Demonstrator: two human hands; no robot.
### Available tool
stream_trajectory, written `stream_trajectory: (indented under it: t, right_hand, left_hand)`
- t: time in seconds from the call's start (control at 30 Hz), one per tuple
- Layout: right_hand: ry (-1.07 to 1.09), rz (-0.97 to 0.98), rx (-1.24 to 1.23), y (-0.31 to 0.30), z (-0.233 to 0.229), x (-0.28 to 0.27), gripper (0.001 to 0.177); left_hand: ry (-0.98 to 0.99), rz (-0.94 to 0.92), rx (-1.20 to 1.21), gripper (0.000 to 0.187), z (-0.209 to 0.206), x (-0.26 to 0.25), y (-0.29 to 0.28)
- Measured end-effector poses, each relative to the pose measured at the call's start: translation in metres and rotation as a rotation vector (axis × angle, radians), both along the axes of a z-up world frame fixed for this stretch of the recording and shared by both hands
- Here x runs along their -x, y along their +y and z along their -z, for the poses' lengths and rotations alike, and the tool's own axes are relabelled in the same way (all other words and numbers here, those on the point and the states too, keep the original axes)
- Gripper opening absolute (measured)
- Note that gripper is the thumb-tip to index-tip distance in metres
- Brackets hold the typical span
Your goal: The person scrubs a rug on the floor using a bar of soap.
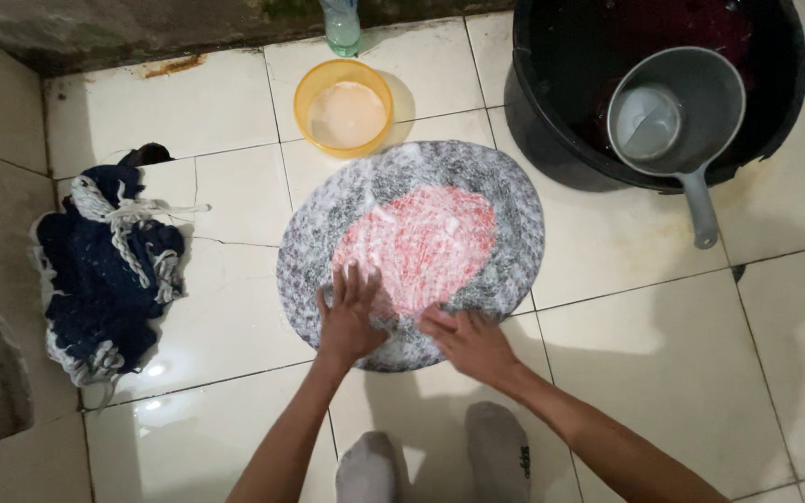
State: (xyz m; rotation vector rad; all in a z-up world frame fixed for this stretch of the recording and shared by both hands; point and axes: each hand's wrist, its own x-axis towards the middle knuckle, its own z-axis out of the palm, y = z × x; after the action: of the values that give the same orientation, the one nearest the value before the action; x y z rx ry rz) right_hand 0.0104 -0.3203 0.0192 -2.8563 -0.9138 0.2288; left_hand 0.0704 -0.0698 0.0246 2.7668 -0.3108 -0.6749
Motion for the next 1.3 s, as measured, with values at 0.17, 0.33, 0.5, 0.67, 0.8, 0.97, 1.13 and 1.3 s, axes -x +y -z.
stream_trajectory:
  t: [0.17, 0.33, 0.5, 0.67, 0.8, 0.97, 1.13, 1.3]
  right_hand:
    - [0.045, 0.225, 0.02, -0.005, 0.008, -0.027, 0.048]
    - [0.0, 0.28, -0.17, 0.014, 0.021, -0.002, 0.045]
    - [0.015, -0.008, -0.12, 0.009, 0.018, 0.028, 0.048]
    - [0.162, 0.197, 0.091, -0.011, -0.007, -0.012, 0.052]
    - [0.37, 0.407, 0.068, 0.001, -0.011, -0.015, 0.042]
    - [-0.141, 0.084, -0.107, 0.003, 0.006, 0.023, 0.044]
    - [0.357, 0.282, 0.123, -0.026, -0.008, -0.004, 0.049]
    - [0.221, 0.47, -0.034, -0.022, -0.004, -0.01, 0.043]
  left_hand:
    - [-0.059, -0.044, 0.055, 0.113, 0.007, 0.015, -0.003]
    - [-0.082, -0.072, 0.073, 0.111, 0.009, 0.018, -0.003]
    - [-0.09, -0.082, 0.111, 0.107, 0.011, 0.021, -0.002]
    - [-0.082, -0.074, 0.09, 0.1, 0.013, 0.025, -0.002]
    - [-0.038, -0.077, 0.059, 0.095, 0.014, 0.026, -0.006]
    - [-0.081, -0.065, 0.107, 0.086, 0.019, 0.03, -0.015]
    - [-0.232, 0.153, 0.099, 0.067, 0.034, 0.046, -0.025]
    - [-0.142, 0.28, 0.089, 0.05, 0.045, 0.051, -0.034]
